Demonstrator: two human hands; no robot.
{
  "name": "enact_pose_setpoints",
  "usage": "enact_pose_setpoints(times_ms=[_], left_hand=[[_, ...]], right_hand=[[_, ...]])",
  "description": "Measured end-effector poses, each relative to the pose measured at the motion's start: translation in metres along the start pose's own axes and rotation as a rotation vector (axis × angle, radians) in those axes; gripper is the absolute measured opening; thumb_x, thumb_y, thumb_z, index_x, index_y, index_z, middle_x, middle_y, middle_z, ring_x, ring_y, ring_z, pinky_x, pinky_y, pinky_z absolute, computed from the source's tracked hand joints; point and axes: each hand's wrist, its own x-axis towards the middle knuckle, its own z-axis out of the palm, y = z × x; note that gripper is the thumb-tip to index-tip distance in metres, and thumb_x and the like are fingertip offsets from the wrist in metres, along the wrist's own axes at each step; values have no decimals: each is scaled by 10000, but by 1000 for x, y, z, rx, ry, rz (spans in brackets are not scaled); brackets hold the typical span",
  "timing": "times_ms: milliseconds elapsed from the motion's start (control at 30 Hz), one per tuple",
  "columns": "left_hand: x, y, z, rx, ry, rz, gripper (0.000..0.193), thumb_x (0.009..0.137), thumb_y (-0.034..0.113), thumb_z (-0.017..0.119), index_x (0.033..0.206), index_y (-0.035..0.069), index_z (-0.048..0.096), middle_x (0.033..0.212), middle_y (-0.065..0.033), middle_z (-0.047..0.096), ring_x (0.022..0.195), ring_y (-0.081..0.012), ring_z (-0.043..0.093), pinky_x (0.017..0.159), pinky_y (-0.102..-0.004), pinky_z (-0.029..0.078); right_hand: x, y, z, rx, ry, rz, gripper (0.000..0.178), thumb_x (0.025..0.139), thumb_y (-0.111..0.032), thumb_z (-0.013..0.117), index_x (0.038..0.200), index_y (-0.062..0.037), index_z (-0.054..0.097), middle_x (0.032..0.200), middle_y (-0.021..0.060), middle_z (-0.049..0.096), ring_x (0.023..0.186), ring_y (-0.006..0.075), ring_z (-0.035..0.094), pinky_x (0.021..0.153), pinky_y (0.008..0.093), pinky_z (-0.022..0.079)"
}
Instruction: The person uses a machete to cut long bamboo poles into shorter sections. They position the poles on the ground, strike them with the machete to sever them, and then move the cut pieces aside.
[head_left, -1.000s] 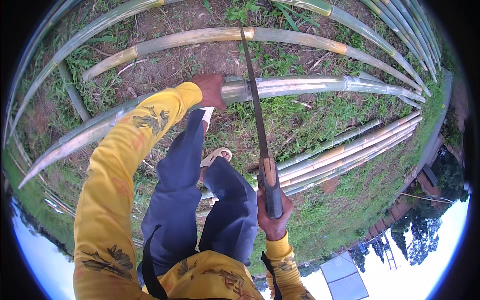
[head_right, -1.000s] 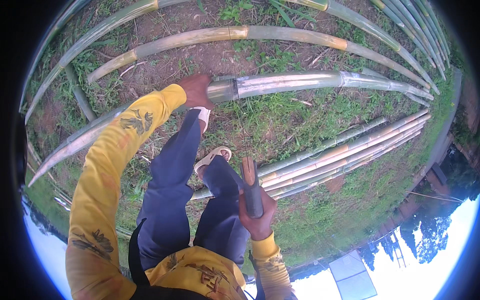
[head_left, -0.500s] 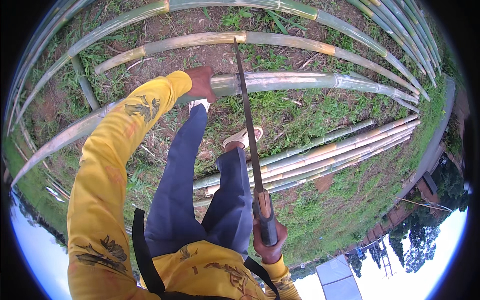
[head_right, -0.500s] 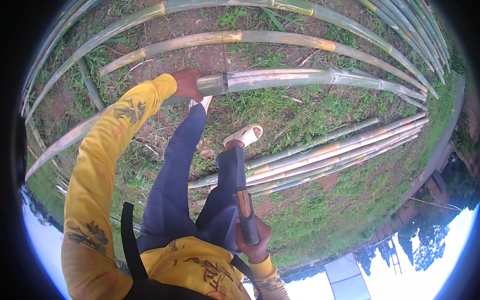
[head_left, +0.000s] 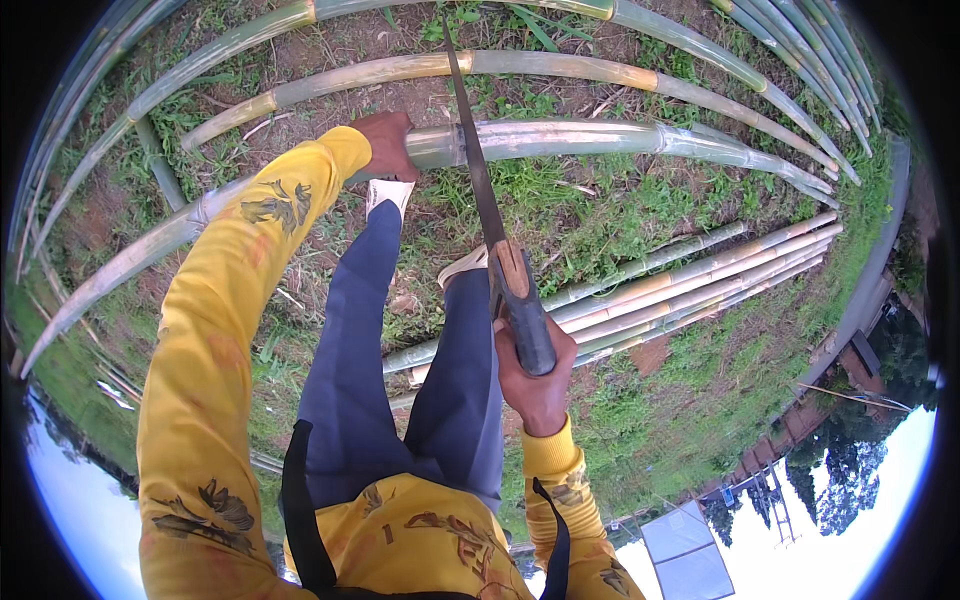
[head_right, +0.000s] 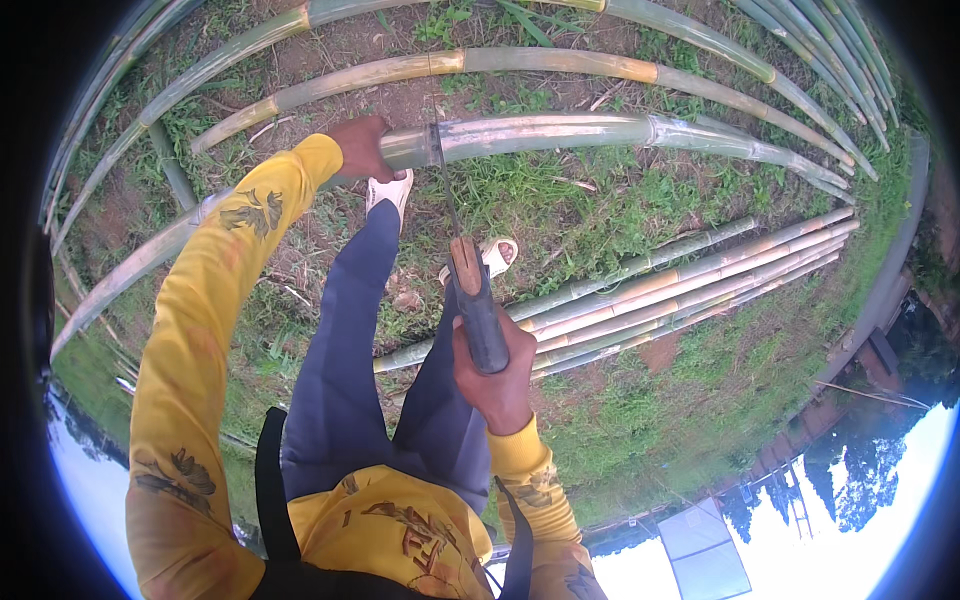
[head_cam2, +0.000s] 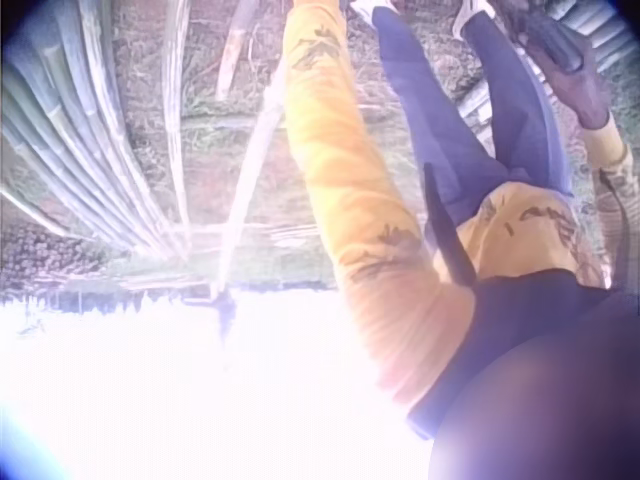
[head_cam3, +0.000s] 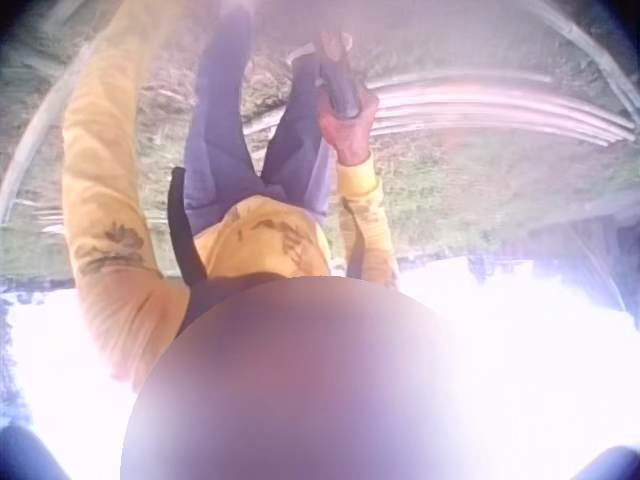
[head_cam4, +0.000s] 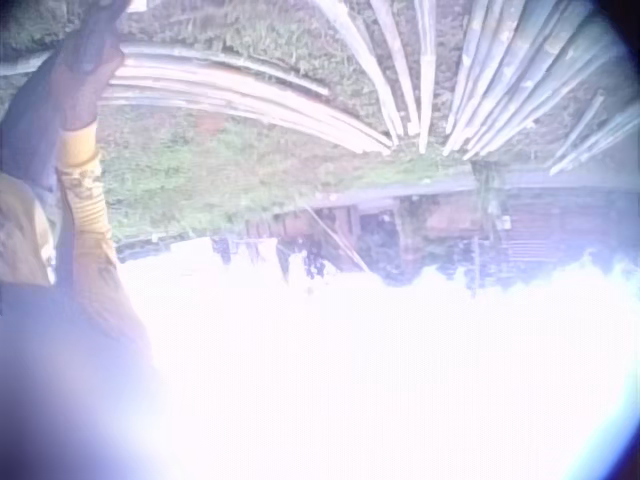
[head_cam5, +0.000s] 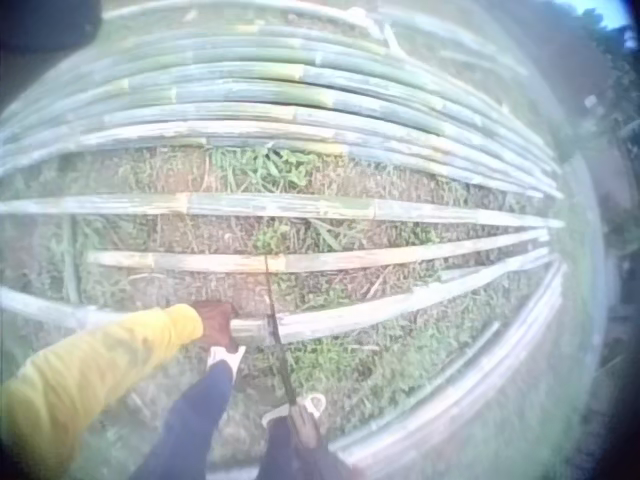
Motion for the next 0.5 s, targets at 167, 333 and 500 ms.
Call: enact_pose_setpoints(times_ms=[167,333,500], left_hand=[[-16,-1,1,-8,-18,-31,596,611,327,830,1068,-38,712,945,-221,727,862,-362,719,809,-429,562],[-26,18,1,-26,-63,-11,626,603,299,817,1098,-62,686,987,-239,715,930,-366,711,848,-424,553],[-29,9,8,-38,-15,-1,650,591,294,822,1120,-58,682,1008,-251,711,954,-376,707,864,-437,550]], right_hand=[[-76,9,0,5,32,47,120,879,6,691,997,14,675,742,55,633,688,88,585,648,282,483],[-35,0,-2,-39,5,9,125,867,15,694,991,16,673,748,57,630,694,77,580,643,275,481],[-24,10,16,35,5,39,98,884,-3,706,969,-1,656,722,38,619,609,69,514,588,273,465]])
